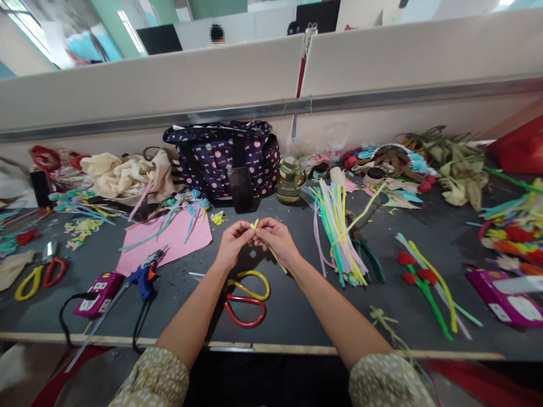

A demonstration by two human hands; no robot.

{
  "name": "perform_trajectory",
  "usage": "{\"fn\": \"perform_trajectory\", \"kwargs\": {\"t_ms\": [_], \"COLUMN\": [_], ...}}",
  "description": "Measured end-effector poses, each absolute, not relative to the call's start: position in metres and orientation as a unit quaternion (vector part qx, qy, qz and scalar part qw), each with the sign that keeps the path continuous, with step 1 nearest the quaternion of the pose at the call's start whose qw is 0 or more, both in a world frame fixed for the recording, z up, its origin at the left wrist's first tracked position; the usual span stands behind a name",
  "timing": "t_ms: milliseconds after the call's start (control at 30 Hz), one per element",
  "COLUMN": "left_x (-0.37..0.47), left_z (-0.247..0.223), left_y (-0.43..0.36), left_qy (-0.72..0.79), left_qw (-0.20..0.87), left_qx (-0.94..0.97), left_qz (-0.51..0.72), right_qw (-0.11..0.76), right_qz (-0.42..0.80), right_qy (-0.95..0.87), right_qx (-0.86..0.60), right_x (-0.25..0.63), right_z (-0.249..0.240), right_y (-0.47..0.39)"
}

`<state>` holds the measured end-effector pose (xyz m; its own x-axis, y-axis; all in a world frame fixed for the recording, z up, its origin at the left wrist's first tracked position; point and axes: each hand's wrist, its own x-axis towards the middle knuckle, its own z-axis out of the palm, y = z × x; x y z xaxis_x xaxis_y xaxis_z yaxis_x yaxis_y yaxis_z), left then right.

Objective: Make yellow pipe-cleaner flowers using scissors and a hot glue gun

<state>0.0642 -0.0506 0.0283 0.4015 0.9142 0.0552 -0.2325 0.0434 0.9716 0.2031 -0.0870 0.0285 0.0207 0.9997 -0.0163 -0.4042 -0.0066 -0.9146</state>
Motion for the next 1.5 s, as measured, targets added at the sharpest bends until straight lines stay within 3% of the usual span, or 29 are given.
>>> {"fn": "perform_trajectory", "kwargs": {"t_ms": [300,500,1133,1500], "left_x": [0.06,0.058,0.062,0.062], "left_z": [0.028,0.026,0.018,0.012], "left_y": [-0.046,-0.044,-0.047,-0.046], "left_qy": [0.295,0.265,0.253,0.207], "left_qw": [0.759,0.816,0.84,0.881], "left_qx": [0.406,0.398,0.364,0.307], "left_qz": [0.415,0.326,0.312,0.295], "right_qw": [0.585,0.583,0.624,0.57], "right_qz": [0.539,0.538,0.431,0.557], "right_qy": [-0.422,-0.422,-0.439,-0.401], "right_qx": [-0.435,-0.438,-0.481,-0.451], "right_x": [0.206,0.212,0.214,0.222], "right_z": [0.028,0.028,0.022,0.011], "right_y": [-0.087,-0.087,-0.088,-0.084]}}
